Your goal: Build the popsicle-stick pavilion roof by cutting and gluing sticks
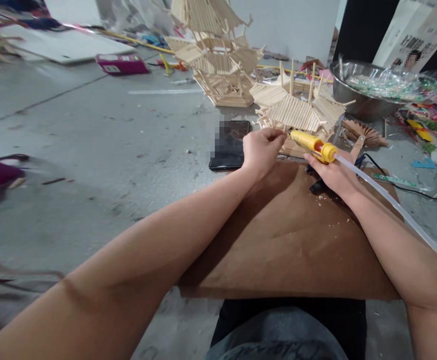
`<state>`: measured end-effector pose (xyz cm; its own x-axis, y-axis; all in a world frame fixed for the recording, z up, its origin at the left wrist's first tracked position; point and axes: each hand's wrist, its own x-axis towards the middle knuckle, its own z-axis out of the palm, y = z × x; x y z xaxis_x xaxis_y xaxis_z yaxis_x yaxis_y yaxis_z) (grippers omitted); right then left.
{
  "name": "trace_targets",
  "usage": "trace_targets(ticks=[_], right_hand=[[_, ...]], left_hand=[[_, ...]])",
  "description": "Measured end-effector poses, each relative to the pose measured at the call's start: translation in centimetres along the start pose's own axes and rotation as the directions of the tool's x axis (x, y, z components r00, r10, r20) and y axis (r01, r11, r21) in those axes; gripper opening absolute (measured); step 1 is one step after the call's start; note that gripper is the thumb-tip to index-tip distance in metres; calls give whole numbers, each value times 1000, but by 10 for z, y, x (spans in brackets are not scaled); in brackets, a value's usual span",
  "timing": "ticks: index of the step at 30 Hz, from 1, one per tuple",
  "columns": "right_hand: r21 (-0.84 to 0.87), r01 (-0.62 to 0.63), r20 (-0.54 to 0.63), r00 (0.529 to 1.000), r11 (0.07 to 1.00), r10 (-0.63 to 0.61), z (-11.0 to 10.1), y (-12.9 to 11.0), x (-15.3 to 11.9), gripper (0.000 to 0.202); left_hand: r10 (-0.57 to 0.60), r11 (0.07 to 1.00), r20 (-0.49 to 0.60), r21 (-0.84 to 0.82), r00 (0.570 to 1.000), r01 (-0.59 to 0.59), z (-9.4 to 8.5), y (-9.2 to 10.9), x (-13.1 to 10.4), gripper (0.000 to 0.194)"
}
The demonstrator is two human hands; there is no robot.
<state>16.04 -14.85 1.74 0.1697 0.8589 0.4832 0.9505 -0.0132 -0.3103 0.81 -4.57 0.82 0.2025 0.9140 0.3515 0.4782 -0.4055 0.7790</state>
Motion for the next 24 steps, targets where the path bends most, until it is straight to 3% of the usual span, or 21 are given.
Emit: trace_targets(ticks=[24], right_hand=[[35, 39, 20, 999, 999, -40, 9, 7, 5, 48]], left_hand=[[16, 1000, -4, -6, 1000, -16, -4, 1, 0, 18]])
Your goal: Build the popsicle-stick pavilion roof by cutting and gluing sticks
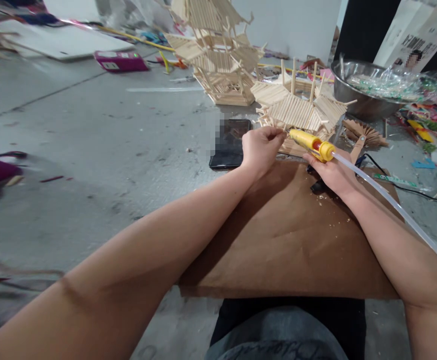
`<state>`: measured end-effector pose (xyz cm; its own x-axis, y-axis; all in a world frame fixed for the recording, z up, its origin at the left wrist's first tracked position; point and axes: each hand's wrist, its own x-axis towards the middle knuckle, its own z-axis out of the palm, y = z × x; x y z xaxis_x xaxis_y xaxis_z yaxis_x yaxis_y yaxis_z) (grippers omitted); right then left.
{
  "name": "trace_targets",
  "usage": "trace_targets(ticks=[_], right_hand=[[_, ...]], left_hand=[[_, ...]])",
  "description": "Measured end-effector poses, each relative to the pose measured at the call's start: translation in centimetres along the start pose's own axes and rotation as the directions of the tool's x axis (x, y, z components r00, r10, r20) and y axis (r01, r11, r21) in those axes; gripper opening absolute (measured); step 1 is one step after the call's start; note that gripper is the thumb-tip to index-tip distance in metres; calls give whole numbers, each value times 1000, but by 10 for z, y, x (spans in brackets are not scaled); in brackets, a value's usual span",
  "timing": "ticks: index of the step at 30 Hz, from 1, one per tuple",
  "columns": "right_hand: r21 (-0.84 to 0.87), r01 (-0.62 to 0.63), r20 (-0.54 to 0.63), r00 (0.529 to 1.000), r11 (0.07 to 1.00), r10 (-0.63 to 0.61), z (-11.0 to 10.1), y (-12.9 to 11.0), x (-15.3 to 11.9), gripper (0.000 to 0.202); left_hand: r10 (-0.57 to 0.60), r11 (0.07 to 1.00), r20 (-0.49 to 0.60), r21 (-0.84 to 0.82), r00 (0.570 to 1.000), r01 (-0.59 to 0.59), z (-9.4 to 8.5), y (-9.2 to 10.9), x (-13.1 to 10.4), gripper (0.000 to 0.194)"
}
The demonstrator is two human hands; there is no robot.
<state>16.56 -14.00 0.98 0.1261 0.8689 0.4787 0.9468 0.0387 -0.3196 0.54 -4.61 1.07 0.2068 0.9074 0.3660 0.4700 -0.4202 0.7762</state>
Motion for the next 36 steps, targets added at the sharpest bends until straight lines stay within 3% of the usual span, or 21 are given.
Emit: trace_targets(ticks=[36], right_hand=[[95, -94, -16, 995, 991, 96, -9, -7, -5, 41]], left_hand=[[-28, 997, 43, 73, 999, 25, 0, 3, 0, 26]])
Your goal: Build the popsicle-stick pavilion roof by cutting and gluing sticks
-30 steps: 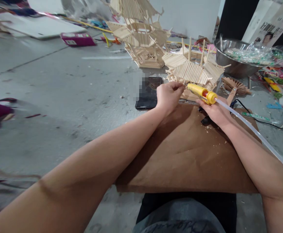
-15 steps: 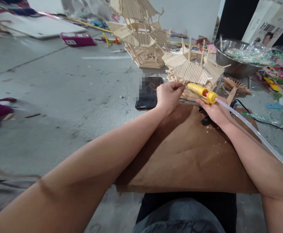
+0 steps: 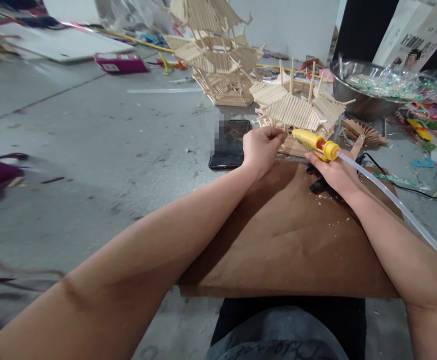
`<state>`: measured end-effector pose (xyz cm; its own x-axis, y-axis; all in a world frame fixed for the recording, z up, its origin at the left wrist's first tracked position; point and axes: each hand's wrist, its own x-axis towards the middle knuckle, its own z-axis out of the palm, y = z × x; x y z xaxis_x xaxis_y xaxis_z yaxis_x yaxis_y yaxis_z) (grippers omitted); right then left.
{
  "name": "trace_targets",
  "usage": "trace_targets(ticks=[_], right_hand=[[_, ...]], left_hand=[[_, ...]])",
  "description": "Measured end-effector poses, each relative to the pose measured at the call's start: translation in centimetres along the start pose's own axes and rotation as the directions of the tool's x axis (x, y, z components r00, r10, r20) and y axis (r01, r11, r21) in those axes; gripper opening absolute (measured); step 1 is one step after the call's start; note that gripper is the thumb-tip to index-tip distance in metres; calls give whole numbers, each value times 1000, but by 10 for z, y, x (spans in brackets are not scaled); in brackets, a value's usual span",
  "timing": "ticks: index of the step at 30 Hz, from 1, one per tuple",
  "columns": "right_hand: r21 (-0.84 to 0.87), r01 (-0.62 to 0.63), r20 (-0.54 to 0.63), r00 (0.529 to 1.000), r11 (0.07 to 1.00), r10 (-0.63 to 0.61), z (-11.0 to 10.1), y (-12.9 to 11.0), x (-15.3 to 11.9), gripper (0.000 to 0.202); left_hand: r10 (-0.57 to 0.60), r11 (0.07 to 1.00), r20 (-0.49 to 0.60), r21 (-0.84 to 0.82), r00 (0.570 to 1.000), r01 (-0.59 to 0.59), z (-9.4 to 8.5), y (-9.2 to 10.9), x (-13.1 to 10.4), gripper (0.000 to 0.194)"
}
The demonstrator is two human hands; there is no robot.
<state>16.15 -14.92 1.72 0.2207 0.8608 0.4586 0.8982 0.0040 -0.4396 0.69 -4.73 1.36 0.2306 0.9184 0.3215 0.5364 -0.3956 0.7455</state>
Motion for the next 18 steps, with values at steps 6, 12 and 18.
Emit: trace_targets(ticks=[6, 12, 18], right_hand=[[17, 15, 3, 1000, 1000, -15, -1, -1, -1, 37], [14, -21, 9, 1000, 1000, 21, -3, -4, -1, 35], [-3, -37, 36, 999, 999, 37, -4, -3, -2, 36]], left_hand=[[0, 1000, -5, 6, 1000, 0, 2, 0, 2, 26], [-9, 1000, -5, -4, 1000, 9, 3, -1, 4, 25], [3, 1000, 0, -25, 1000, -3, 3, -2, 2, 24]])
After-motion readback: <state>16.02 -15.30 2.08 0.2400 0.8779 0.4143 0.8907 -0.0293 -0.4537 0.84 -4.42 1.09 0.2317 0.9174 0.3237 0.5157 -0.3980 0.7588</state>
